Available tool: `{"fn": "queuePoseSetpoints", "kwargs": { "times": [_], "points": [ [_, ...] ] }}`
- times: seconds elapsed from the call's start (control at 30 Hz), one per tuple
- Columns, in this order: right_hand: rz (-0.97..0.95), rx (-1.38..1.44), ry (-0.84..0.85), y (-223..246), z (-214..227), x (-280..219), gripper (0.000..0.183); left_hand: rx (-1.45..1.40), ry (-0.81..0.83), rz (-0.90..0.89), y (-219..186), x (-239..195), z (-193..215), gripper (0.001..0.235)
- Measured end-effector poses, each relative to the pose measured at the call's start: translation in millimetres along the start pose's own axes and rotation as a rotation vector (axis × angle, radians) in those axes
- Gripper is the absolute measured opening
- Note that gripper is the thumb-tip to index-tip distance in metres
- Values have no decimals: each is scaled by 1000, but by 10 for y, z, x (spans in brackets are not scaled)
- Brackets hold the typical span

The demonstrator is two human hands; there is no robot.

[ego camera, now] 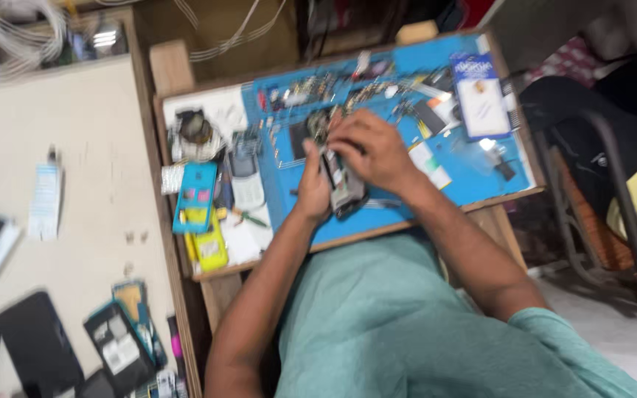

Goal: The person disassembles a smartphone, removes the back cover and battery, and handles internal components on a cluttered workbench. They use a prying tool to separate parts and manipulate the device's internals.

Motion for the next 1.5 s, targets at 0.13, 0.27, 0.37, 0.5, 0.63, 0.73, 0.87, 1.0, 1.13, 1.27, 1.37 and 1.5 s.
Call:
{"fn": "queuePoseSetpoints", "kwargs": {
  "times": [0.13, 0.27, 0.37, 0.5, 0.63, 0.73, 0.87, 1.0, 1.13, 1.27, 1.37, 1.5],
  "points": [
    [-136, 75, 57, -155, 29, 80, 15, 1, 104, 29, 47, 10, -1, 79],
    [-393, 127, 162, -331, 17, 9, 16, 54, 14, 16, -10, -76, -63, 79],
    [-98, 149, 144, -28, 85, 57, 14, 98, -7, -42, -163, -73, -201, 75],
    [19, 29, 111, 86, 80, -81, 17, 173, -55, -83, -242, -136, -234, 70],
    [6, 86, 11, 82, 139, -65, 22, 79, 19, -121, -332, -145, -359, 70],
    [79, 8, -84, 169, 186, -92, 41, 79, -46, -136, -341, -168, -257, 68],
    [-26, 30, -54, 85, 146, -142, 66, -110, 91, -124, -358, -157, -267, 65],
    [-181, 79, 11, -49, 122, -148, 64, -110, 99, -101, -323, -167, -297, 66],
    [-8, 0, 8, 119, 175, -148, 56, 0, -28, -131, -322, -144, -194, 77],
    [-71, 31, -24, 148, 231, -265, 67, 18, -18, -193, -427, -144, -179, 90],
    [-338, 73, 19, -80, 180, -455, 93, 35, -10, -223, -460, -142, -158, 96],
    [-567, 173, 105, -323, 134, -733, 102, 248, -31, -290, -428, -163, -223, 99]
  ]
}}
Point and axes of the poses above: each hand's wrist, its own x-axis towards the middle knuckle, its own z-axis out of the back of the hand, y = z × x, the point moved 10 cm from there along x, towards the middle knuckle, and after that the axes turned 11 degrees about -y, right-handed, at the moved point
